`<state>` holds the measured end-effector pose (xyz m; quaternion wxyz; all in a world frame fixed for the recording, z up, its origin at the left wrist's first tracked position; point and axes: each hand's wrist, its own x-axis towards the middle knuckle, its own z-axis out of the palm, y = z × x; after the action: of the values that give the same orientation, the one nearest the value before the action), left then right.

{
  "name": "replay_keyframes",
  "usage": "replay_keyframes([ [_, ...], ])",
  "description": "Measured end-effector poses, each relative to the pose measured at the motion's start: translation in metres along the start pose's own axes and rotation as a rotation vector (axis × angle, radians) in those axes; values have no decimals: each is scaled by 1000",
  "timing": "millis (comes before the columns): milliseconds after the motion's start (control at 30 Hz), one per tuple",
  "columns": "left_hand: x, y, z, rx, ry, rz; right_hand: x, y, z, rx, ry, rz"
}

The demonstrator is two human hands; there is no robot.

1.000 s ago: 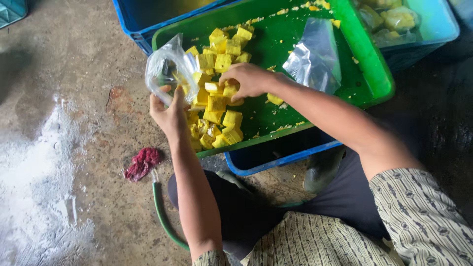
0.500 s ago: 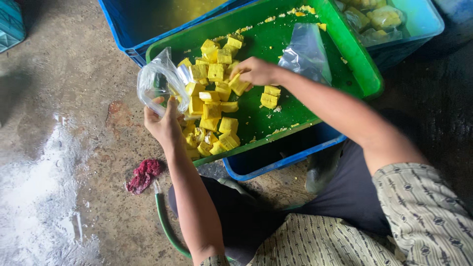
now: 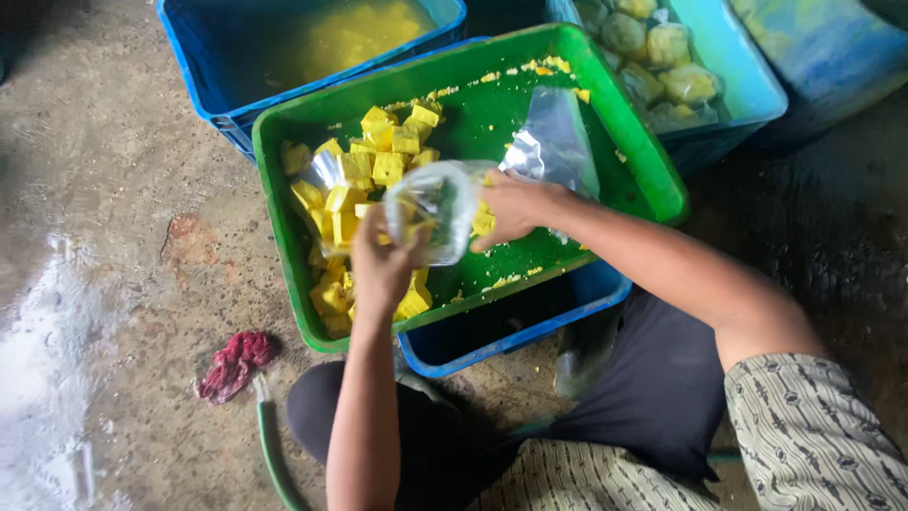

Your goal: The person sits on the floor in front of a green tray of yellow tofu cubes and packs them one at a time into a clear plastic bag, opening the bag and placing cubes inside, then sets filled bags aside and continues with more cubes.

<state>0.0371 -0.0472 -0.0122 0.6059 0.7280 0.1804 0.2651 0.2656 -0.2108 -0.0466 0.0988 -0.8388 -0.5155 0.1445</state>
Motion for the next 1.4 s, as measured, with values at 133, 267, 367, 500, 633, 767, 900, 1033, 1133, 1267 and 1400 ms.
replay_keyframes([
  [133,-14,-28,39,339,-79,60,-9,16,-19,97,24,-148],
  [267,-27,-53,73,518,-84,294,-51,30,-57,546,76,91],
  [367,-29,-60,80,530,-123,107,-88,26,-78,886,92,-11],
  [500,-23,-61,84,491,-173,73,-108,-15,-49,961,-133,-106],
  [633,-28,-73,78,454,-177,193,-88,-72,15,377,160,67],
  [767,-30,-80,73,508,-113,296,-92,-78,21,97,272,-23],
  [900,-25,-51,75,399,-218,149,-98,-55,-6,423,-48,172],
  [1033,-29,-12,79,472,-138,200,-86,-46,-25,547,-149,-73],
  [1133,-24,-10,77,603,15,400,-63,-54,-44,389,-61,3],
  [1267,-12,-43,80,423,-262,278,-4,-82,-52,386,136,-4],
  [1400,-16,-71,87,454,-375,268,43,-108,-7,105,-34,-170],
])
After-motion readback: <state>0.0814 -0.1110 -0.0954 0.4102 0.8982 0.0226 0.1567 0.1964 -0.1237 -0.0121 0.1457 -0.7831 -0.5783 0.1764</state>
